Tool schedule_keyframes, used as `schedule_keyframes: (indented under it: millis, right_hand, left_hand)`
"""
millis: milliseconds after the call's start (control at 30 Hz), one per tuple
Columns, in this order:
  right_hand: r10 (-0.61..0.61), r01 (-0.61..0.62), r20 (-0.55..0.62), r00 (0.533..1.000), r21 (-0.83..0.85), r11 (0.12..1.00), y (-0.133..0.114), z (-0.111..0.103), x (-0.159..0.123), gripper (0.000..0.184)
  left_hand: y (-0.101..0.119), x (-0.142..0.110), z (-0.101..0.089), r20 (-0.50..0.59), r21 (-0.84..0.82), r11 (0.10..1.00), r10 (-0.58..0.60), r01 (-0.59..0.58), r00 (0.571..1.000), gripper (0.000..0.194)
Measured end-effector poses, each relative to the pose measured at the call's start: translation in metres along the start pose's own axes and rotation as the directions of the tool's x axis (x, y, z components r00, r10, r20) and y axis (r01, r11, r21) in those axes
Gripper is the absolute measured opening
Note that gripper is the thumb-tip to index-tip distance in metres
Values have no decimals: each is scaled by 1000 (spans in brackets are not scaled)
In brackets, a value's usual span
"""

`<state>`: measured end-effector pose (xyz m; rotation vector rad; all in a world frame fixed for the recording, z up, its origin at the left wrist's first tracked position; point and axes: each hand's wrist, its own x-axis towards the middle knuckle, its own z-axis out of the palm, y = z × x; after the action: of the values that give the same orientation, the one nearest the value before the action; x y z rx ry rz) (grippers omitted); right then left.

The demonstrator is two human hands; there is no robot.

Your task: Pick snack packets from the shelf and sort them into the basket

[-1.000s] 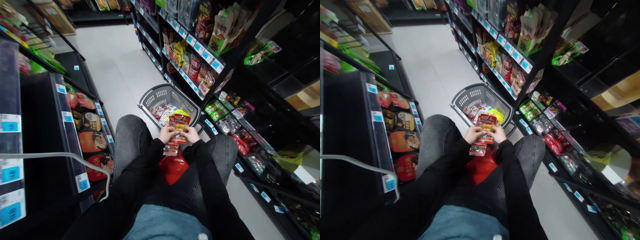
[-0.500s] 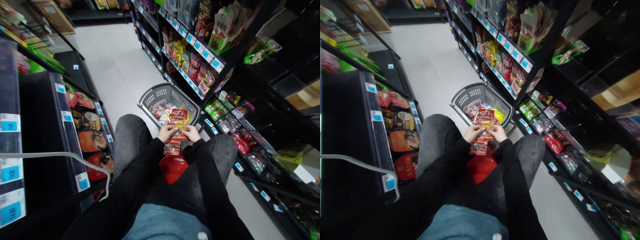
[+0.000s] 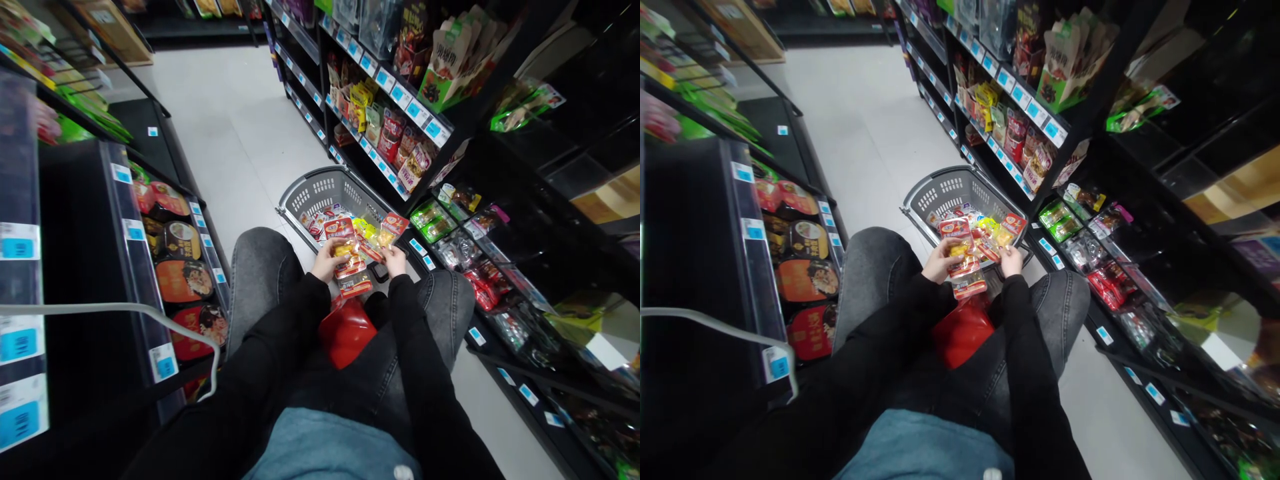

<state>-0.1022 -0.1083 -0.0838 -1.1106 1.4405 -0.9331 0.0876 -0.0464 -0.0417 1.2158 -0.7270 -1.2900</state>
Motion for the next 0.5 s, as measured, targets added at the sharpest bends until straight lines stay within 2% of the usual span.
schedule_keyframes:
  millis: [100, 133, 167, 233, 300, 367, 500]
  right_hand:
    - [139, -140, -13, 990, -47, 989, 0, 5, 2, 30]
    - [136, -137, -22, 990, -75, 988, -3, 6, 0, 31]
    - [110, -111, -14, 994, -86, 990, -8, 7, -3, 32]
    - [27, -25, 71, 997, -26, 999, -20, 10, -11, 34]
    - [-66, 49, 204, 977, 85, 995, -32, 13, -21, 36]
    - [-116, 75, 282, 952, 151, 986, -41, 17, -29, 37]
    - [-131, 82, 269, 954, 184, 979, -47, 21, -37, 35]
  left_hand:
    - [-4, 0, 0, 10, 104, 985, 135, -135, 991, 52]
    - [-4, 0, 0, 22, 150, 973, 177, -178, 984, 55]
    - [-3, -1, -1, 35, 197, 956, 215, -218, 976, 57]
    - [-1, -2, 0, 58, 282, 918, 273, -278, 960, 62]
    - [3, -5, 1, 72, 343, 887, 303, -309, 950, 65]
    - [7, -8, 4, 71, 395, 861, 317, -319, 946, 68]
    - [10, -12, 8, 23, 464, 841, 304, -280, 952, 73]
